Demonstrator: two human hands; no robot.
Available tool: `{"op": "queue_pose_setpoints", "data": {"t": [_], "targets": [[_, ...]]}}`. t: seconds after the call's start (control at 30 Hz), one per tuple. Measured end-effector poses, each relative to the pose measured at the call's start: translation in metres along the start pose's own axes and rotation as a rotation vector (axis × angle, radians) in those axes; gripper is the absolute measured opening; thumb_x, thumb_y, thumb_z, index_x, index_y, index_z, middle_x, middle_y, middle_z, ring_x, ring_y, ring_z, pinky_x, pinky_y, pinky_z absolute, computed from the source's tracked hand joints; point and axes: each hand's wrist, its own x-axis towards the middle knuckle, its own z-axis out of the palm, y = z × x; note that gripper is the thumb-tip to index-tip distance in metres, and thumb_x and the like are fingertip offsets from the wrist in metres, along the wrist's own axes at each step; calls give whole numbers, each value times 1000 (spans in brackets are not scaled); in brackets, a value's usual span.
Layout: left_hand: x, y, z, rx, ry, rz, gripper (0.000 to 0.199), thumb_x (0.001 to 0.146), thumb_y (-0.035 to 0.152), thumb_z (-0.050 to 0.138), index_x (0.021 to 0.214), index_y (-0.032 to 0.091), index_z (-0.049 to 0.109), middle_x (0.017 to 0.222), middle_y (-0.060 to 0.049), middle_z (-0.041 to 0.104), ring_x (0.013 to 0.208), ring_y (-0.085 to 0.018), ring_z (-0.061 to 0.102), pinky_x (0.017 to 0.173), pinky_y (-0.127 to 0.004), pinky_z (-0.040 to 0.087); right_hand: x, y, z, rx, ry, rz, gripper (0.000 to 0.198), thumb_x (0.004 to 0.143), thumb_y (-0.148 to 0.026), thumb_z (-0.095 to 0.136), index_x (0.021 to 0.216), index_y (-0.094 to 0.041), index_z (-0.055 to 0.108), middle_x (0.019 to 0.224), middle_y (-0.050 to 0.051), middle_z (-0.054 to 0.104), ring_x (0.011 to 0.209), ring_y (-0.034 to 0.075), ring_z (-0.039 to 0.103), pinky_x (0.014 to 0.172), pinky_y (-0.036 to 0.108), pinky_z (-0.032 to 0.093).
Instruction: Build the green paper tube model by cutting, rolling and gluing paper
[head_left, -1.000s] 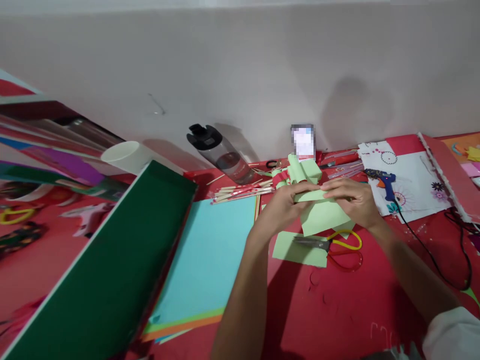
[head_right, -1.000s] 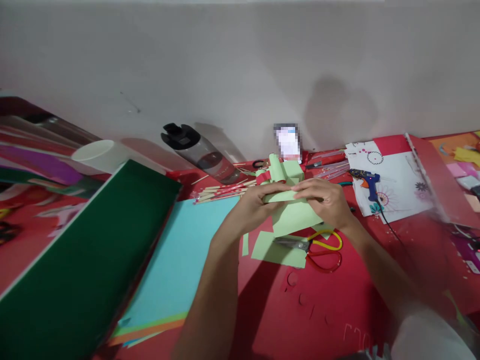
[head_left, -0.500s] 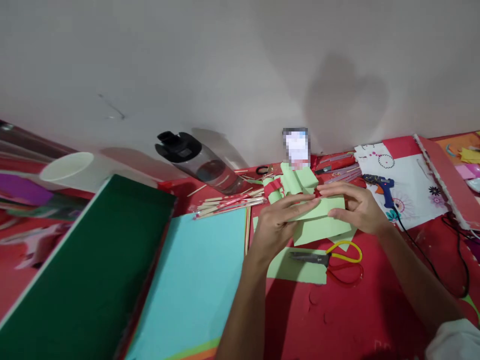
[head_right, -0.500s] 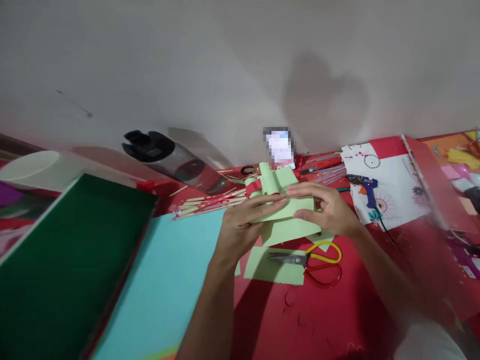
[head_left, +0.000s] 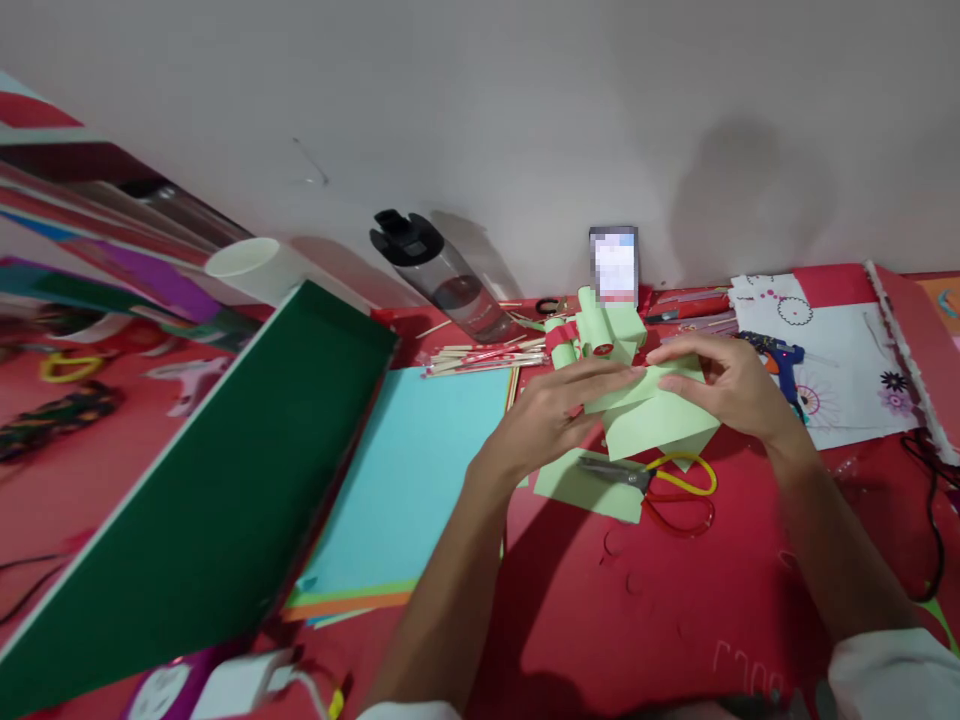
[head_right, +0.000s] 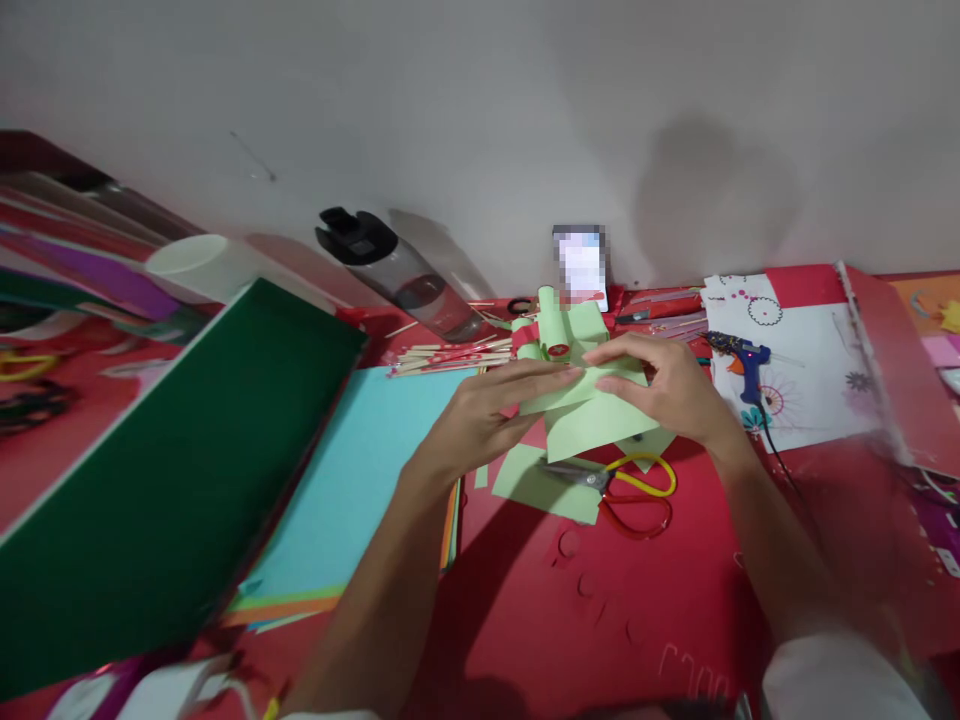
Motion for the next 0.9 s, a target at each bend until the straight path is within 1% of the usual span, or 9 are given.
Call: {"op": "queue_pose_setpoints", "data": {"t": [0.07, 0.2, 0.23, 0.33, 0.43, 0.53, 0.63, 0.77, 0.9], "targets": [[-3, 0, -8, -11, -53, -51, 47, 101, 28, 65, 148, 32, 63, 138, -6, 74, 122, -23, 73, 103, -39, 62, 0, -1, -2, -42, -7, -41, 18, 92, -24, 76, 109, -27, 80, 111, 2, 81, 103, 22, 75, 92, 38, 58], [12, 7, -24, -21, -177, -139, 66, 94, 57, 71, 151, 26, 59, 144, -11, 70, 127, -28, 70, 106, -40, 59, 2, -2, -4, -71, 9, -78, 19, 93, -23, 75, 111, -27, 79, 114, 2, 80, 105, 22, 74, 95, 38, 56], [19, 10, -27, -11, -191, -141, 62, 94, 58, 71, 147, 26, 63, 138, -11, 73, 122, -27, 73, 103, -38, 60, 2, -1, -3, -67, 15, -76, 19, 93, -23, 76, 111, -27, 78, 114, 2, 80, 106, 22, 74, 95, 38, 56], [37, 18, -25, 17, -117, -130, 40, 102, 47, 63, 135, 24, 72, 118, -8, 81, 100, -20, 77, 87, -31, 62, 3, 2, -1, -45, 45, -68, 18, 93, -25, 76, 111, -27, 79, 113, 2, 80, 105, 22, 74, 90, 36, 56], [43, 21, -13, 19, -50, -128, 31, 103, 36, 63, 129, 24, 73, 115, -7, 81, 96, -18, 76, 81, -29, 60, 2, 6, 0, -24, 75, -54, 16, 93, -29, 76, 108, -27, 79, 111, 2, 80, 100, 22, 74, 83, 35, 56], [38, 17, 1, 9, -12, -152, 29, 102, 30, 66, 129, 24, 73, 116, -6, 81, 95, -17, 75, 77, -27, 59, 3, 8, -1, -15, 87, -23, 16, 93, -32, 76, 107, -26, 79, 110, 3, 80, 98, 22, 74, 77, 33, 55], [32, 9, 9, -12, 10, -184, 28, 100, 29, 68, 127, 25, 74, 115, -5, 81, 96, -18, 76, 82, -30, 60, 4, 9, -2, -2, 60, 0, 19, 92, -33, 77, 110, -26, 78, 113, 4, 80, 100, 23, 74, 77, 34, 56], [32, 4, 9, -78, -22, -260, 29, 100, 37, 67, 125, 25, 75, 116, -7, 81, 96, -19, 76, 82, -31, 61, 4, 10, -1, -27, 21, -7, 26, 88, -30, 80, 114, -29, 78, 119, 3, 79, 110, 24, 73, 91, 38, 57], [32, 5, 5, -122, -26, -285, 30, 100, 38, 68, 125, 23, 75, 117, -8, 81, 97, -19, 75, 77, -28, 61, 4, 14, 1, -27, 41, 2, 21, 91, -35, 77, 111, -27, 79, 115, 4, 80, 104, 23, 74, 86, 38, 58]]}}
